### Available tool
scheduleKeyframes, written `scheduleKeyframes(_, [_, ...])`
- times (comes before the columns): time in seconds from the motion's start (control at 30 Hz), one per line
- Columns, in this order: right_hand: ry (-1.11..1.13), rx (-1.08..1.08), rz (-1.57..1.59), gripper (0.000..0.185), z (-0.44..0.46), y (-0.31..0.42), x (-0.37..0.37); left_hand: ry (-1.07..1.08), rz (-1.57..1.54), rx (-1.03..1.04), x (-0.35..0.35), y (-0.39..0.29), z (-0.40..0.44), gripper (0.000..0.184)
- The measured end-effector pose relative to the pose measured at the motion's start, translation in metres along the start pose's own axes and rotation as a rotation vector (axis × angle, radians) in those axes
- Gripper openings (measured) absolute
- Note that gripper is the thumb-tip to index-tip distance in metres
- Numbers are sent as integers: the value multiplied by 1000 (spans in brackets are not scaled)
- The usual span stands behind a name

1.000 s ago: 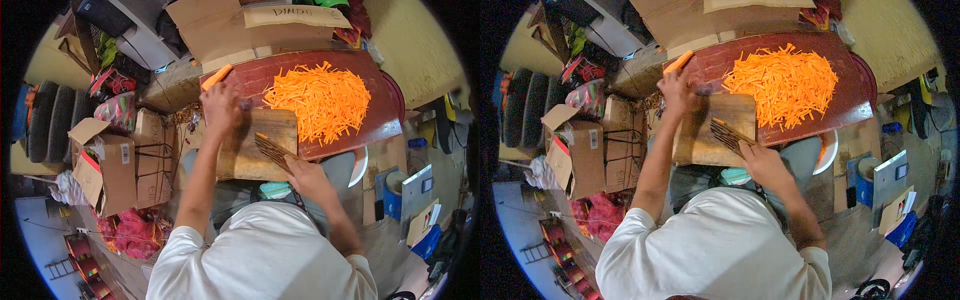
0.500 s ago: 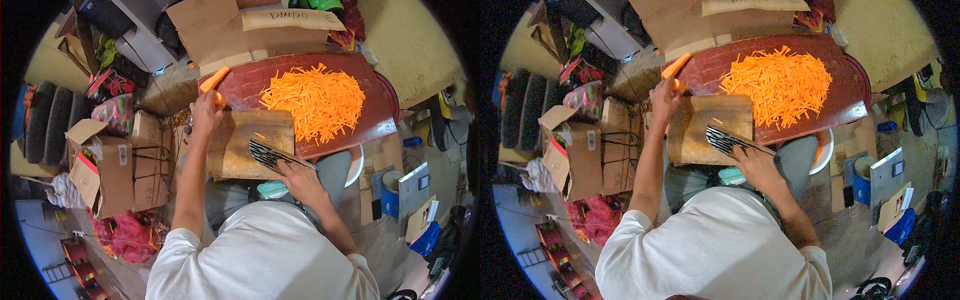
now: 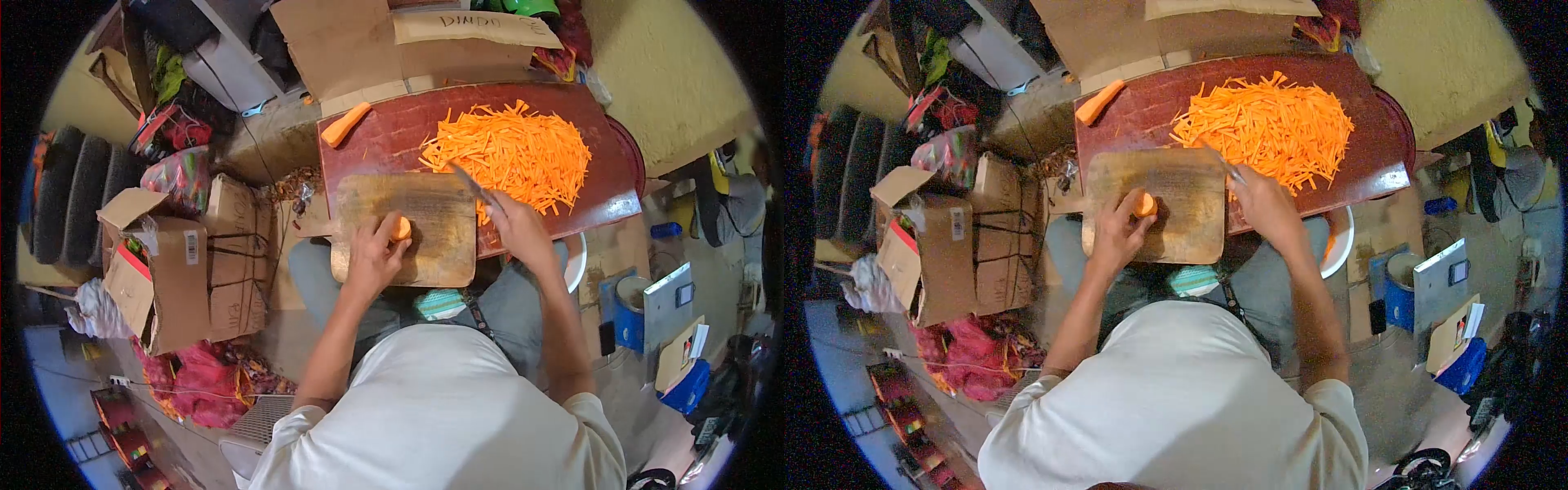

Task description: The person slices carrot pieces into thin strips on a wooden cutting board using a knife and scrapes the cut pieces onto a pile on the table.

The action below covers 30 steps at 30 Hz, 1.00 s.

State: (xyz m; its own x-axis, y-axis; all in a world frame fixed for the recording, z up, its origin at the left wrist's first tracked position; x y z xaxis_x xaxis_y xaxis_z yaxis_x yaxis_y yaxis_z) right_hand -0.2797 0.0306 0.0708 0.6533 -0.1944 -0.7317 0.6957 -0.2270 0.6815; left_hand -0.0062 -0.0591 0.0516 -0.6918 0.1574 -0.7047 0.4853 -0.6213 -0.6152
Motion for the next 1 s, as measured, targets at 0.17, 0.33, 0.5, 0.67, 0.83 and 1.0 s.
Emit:
scheduleKeyframes(0.17, [-37, 45, 348, 44, -28, 5, 9, 26, -88, -54, 5, -5, 2, 55])
scheduleKeyframes(0.33, [90, 37, 536, 48, -73, 25, 44, -25, 28, 98, 8, -10, -4, 54])
scheduleKeyframes(0.5, [63, -81, 357, 45, -96, 69, 31, 60, -1, 168, 14, -20, -11, 48])
scheduleKeyframes(0.67, [148, -32, 231, 49, -98, 79, 28, -8, -30, 186, 26, -17, -14, 46])
scheduleKeyframes(0.83, [248, 24, 170, 54, -99, 82, 27, -13, -33, 238, 35, -6, -19, 47])
scheduleKeyframes(1.0, [254, -23, 167, 58, -104, 77, 31, -50, -60, 293, 36, -3, -22, 46])
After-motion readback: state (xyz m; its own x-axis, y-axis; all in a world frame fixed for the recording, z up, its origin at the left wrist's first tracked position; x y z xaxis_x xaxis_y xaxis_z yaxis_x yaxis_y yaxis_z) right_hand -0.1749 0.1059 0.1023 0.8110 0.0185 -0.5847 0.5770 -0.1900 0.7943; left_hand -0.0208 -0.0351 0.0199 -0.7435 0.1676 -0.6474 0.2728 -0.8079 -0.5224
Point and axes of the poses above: each hand's wrist, its own z-axis towards the middle knuckle, its own x-axis out of the palm, y = z × x, the point moved 7 cm from there along z, towards the middle knuckle, and after that the axes turned 3 degrees about -y, right-handed, at the moved point
